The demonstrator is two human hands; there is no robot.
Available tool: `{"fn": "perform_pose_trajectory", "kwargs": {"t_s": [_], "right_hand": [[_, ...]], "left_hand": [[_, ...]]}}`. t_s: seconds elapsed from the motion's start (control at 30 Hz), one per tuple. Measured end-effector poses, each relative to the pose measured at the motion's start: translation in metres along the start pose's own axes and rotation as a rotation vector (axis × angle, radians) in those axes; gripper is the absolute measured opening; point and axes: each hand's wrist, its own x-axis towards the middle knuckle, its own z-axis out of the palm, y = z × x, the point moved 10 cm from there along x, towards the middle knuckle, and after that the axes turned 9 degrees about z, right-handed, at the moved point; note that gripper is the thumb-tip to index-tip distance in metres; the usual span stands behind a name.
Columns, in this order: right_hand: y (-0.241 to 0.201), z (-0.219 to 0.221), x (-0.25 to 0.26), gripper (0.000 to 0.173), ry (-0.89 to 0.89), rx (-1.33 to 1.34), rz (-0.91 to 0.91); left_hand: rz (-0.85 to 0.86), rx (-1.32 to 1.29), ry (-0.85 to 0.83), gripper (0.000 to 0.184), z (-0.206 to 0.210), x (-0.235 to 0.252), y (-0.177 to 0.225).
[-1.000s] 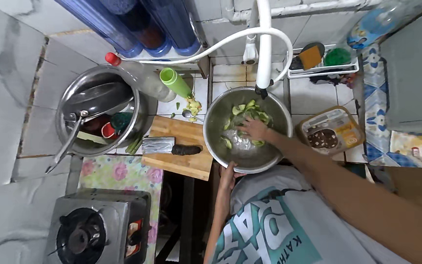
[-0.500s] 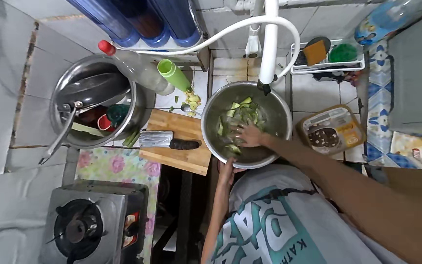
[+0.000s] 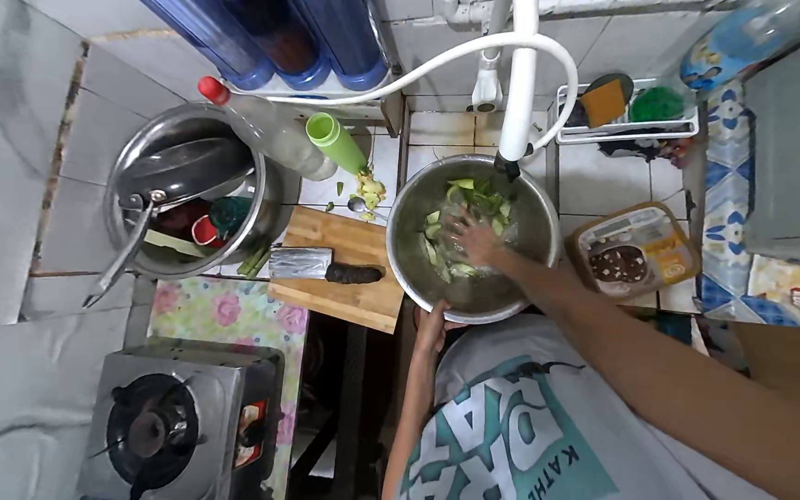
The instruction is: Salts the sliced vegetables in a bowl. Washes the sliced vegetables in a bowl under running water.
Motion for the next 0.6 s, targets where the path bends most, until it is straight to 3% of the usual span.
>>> {"fn": "perform_pose_trajectory", "kwargs": {"t_s": [0.07, 0.17, 0.23, 0.33, 0.37, 0.43, 0.5, 0.6], "right_hand": [[-0.023, 0.007, -0.004, 0.063, 0.008, 0.023, -0.040], [-0.011, 0.020, -0.027, 0.061, -0.164, 0.002, -0.345], [0.015, 0.008, -0.022, 0.062, -0.180, -0.047, -0.270], [0.006, -0.004, -0.003, 0.061, -0.005, -0.007, 0.004], [-0.006, 0.003, -0.003, 0.060, -0.001, 0.007, 0.007], [-0.019, 0.015, -0.017, 0.058, -0.089, 0.001, -0.175], [-0.002, 0.014, -0.027, 0.060, -0.155, 0.021, -0.313], [0.016, -0.004, -0.011, 0.055, -0.047, 0.002, -0.101]], "left_hand": [[0.010, -0.002, -0.008, 0.029, 0.001, 0.001, 0.004], [0.009, 0.007, -0.022, 0.030, -0.001, 0.001, 0.002], [-0.002, 0.012, -0.024, 0.030, -0.002, 0.001, -0.003], [0.001, 0.002, -0.034, 0.032, 0.003, 0.002, -0.001], [0.004, 0.007, -0.039, 0.032, 0.005, 0.001, 0.001], [0.015, 0.003, -0.047, 0.032, 0.006, 0.002, 0.004], [0.014, -0.004, -0.042, 0.033, 0.005, 0.002, -0.001], [0.004, 0.000, -0.017, 0.037, 0.002, 0.002, -0.007]]}}
